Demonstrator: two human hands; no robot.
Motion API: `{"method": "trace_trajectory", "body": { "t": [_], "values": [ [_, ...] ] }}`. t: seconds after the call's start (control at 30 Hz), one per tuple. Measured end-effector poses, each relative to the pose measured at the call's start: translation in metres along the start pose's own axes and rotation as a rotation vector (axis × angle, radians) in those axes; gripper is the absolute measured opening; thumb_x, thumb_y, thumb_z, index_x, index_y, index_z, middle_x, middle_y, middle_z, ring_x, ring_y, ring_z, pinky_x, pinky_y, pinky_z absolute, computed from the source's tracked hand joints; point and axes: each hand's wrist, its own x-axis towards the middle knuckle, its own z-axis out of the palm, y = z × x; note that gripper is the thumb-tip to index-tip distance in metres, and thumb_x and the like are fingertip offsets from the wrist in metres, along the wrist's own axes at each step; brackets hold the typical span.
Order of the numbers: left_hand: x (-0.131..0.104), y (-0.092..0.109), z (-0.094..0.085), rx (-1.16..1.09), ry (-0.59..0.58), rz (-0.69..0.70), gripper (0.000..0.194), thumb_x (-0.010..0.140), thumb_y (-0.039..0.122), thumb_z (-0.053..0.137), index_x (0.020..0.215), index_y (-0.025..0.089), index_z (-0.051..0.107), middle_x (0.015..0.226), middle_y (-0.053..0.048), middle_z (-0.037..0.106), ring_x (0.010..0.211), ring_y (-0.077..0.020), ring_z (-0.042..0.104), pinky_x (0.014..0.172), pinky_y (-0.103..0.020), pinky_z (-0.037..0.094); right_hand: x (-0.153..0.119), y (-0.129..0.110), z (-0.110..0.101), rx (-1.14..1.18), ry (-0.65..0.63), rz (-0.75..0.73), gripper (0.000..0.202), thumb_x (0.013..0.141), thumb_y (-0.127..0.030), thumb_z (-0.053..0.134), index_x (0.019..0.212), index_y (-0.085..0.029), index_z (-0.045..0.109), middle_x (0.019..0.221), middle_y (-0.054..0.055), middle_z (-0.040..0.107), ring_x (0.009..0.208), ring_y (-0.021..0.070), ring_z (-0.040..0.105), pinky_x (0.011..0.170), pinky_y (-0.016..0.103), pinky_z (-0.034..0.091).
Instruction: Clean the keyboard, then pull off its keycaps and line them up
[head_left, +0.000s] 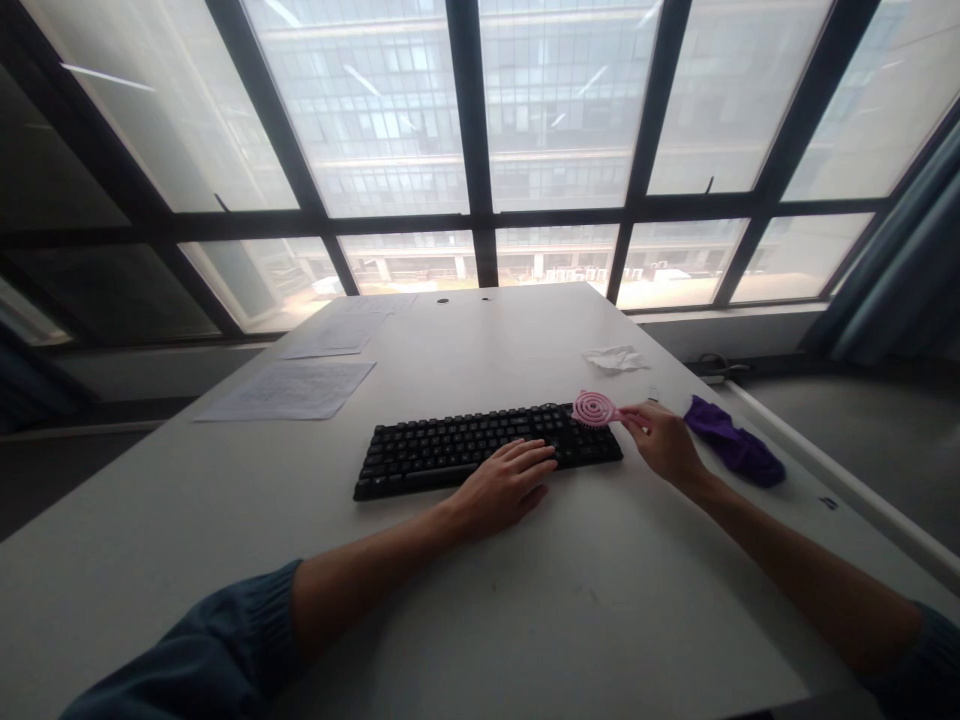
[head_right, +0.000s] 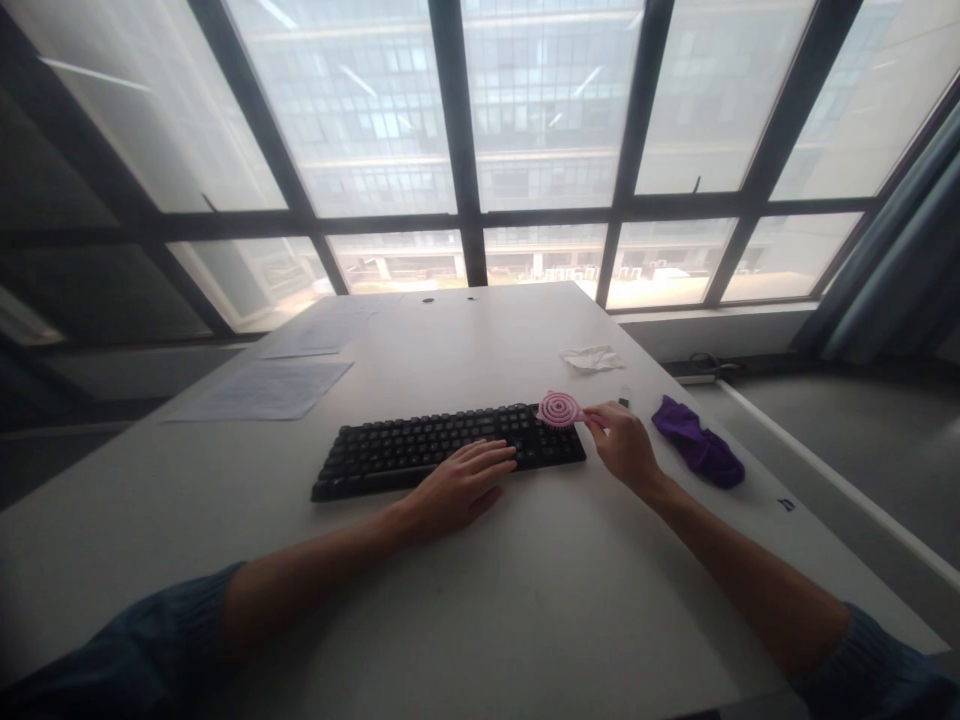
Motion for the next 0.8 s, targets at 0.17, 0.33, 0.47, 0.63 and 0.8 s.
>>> {"method": "trace_trajectory", "body": {
  "t": [0.17, 0.33, 0.47, 0.63, 0.8],
  "values": [
    [0.0, 0.002, -0.002, -0.011, 0.029, -0.016, 0.042, 0.097, 0.023, 0.05, 0.139, 0.019, 0.05, 0.146, -0.012, 0.051, 0.138, -0.0253, 0.045, 0.115, -0.047, 0.04, -0.003, -0.017, 0.002, 0.195, -0.184, -0.124, 0.02, 0.095, -0.033, 0.058, 0.101, -0.021, 0.073, 0.092, 0.009, 0.07, 0.076, 0.0205, 0.065, 0.065, 0.033, 0.053],
    [0.002, 0.004, -0.001, 0.018, 0.038, -0.082, 0.048, 0.093, 0.022, 0.056, 0.14, 0.019, 0.048, 0.139, -0.013, 0.053, 0.135, -0.0278, 0.045, 0.112, -0.047, 0.042, -0.008, -0.028, 0.013, 0.196, -0.168, -0.153, 0.02, 0.096, -0.033, 0.057, 0.102, -0.021, 0.072, 0.092, 0.008, 0.069, 0.077, 0.0204, 0.064, 0.066, 0.032, 0.052],
    [0.002, 0.003, 0.003, 0.061, 0.058, -0.136, 0.048, 0.091, 0.021, 0.057, 0.139, 0.018, 0.05, 0.136, -0.013, 0.055, 0.132, -0.0289, 0.046, 0.112, -0.049, 0.041, -0.01, -0.031, 0.021, 0.115, -0.108, -0.134, 0.019, 0.097, -0.029, 0.054, 0.101, -0.021, 0.072, 0.09, 0.008, 0.068, 0.081, 0.0225, 0.064, 0.073, 0.036, 0.052],
    [0.003, 0.001, 0.005, 0.096, 0.082, -0.164, 0.053, 0.09, 0.018, 0.057, 0.142, 0.018, 0.048, 0.144, -0.013, 0.049, 0.135, -0.0289, 0.043, 0.114, -0.049, 0.039, -0.009, -0.036, 0.03, 0.144, -0.112, -0.185, 0.021, 0.097, -0.023, 0.052, 0.108, -0.022, 0.07, 0.096, 0.008, 0.067, 0.089, 0.0227, 0.064, 0.08, 0.036, 0.053],
    [0.003, -0.001, 0.006, 0.101, 0.094, -0.146, 0.049, 0.09, 0.018, 0.056, 0.139, 0.018, 0.051, 0.144, -0.013, 0.051, 0.136, -0.0296, 0.042, 0.113, -0.05, 0.039, -0.007, -0.037, 0.035, 0.114, -0.085, -0.195, 0.027, 0.098, -0.02, 0.048, 0.115, -0.022, 0.068, 0.099, 0.01, 0.065, 0.093, 0.0241, 0.063, 0.084, 0.04, 0.053]
  ]
}}
